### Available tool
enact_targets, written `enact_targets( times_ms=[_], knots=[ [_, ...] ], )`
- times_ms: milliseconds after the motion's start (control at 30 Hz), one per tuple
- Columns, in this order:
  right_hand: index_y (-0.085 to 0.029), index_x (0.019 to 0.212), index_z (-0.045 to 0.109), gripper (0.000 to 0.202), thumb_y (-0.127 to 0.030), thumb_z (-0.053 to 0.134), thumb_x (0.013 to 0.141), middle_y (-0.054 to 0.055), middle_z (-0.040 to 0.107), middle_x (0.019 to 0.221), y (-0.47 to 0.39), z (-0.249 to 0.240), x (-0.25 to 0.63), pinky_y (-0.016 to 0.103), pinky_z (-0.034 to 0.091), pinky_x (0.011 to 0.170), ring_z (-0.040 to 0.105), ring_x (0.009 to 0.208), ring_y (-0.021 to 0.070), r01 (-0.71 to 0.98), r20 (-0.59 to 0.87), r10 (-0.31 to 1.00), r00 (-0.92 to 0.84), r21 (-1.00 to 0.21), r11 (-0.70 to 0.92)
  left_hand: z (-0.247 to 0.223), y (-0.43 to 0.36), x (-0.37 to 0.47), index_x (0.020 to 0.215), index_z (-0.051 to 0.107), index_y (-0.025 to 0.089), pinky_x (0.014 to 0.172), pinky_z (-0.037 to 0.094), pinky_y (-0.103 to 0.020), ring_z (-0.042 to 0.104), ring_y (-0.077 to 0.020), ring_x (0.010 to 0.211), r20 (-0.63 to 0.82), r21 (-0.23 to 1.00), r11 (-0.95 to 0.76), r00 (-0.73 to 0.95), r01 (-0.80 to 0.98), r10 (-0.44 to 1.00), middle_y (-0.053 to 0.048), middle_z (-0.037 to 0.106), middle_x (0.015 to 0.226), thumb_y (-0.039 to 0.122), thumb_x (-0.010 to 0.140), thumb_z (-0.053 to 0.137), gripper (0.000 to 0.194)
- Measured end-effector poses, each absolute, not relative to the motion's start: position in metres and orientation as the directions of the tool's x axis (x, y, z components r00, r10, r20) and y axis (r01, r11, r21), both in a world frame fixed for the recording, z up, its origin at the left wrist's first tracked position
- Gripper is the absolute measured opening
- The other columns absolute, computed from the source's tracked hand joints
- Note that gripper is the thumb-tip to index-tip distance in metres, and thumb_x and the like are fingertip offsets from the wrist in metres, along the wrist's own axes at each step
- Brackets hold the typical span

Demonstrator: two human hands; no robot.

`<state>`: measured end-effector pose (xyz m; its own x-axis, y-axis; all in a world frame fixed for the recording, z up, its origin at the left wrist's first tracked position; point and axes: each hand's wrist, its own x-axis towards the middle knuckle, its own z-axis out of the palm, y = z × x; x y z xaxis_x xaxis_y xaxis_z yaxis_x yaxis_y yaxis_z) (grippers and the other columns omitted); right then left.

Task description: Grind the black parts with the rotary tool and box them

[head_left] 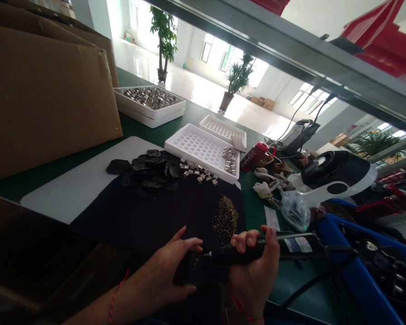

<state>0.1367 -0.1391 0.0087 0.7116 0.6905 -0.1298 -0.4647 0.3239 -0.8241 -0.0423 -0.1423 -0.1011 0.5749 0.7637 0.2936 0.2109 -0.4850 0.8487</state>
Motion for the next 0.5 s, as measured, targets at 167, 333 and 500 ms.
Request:
enact_targets(
  times_ms=[167, 333, 500],
  knots=[
    [-0.024, 0.087, 0.062, 0.033, -0.047, 0.084, 0.082, -0.012, 0.048, 0.059, -0.139, 0.008, 0.135, 0.021, 0.050, 0.052, 0.043, 0.046, 0.0068, -0.438, -0.097, 0.687, 0.720, -0.831, 0.342, -0.104, -0.142, -0.042, 0.154, 0.039, 0.034, 0.135, 0.022, -0.060, 0.065, -0.0328, 0.138, 0.301, 0.844, -0.492, 0.572, 0.213, 0.763, 0.000, 0.074, 0.134, 0.013, 0.073, 0.083, 0.094],
    [-0.024, 0.089, 0.064, 0.032, -0.048, 0.084, 0.084, -0.011, 0.050, 0.060, -0.143, 0.012, 0.128, 0.022, 0.052, 0.052, 0.045, 0.047, 0.0070, -0.369, -0.016, 0.685, 0.728, -0.852, 0.372, -0.107, -0.141, -0.041, 0.154, 0.040, 0.035, 0.134, 0.024, -0.059, 0.065, -0.0323, 0.138, 0.300, 0.846, -0.488, 0.565, 0.215, 0.769, -0.001, 0.074, 0.134, 0.014, 0.073, 0.083, 0.094],
    [-0.023, 0.092, 0.065, 0.023, -0.040, 0.081, 0.092, -0.010, 0.053, 0.059, -0.149, 0.017, 0.113, 0.022, 0.052, 0.049, 0.050, 0.045, 0.0075, -0.288, 0.146, 0.735, 0.663, -0.856, 0.429, -0.104, -0.140, -0.041, 0.152, 0.043, 0.032, 0.133, 0.026, -0.060, 0.067, -0.0338, 0.136, 0.292, 0.847, -0.483, 0.565, 0.221, 0.771, -0.003, 0.075, 0.133, 0.015, 0.071, 0.087, 0.094]
  ],
)
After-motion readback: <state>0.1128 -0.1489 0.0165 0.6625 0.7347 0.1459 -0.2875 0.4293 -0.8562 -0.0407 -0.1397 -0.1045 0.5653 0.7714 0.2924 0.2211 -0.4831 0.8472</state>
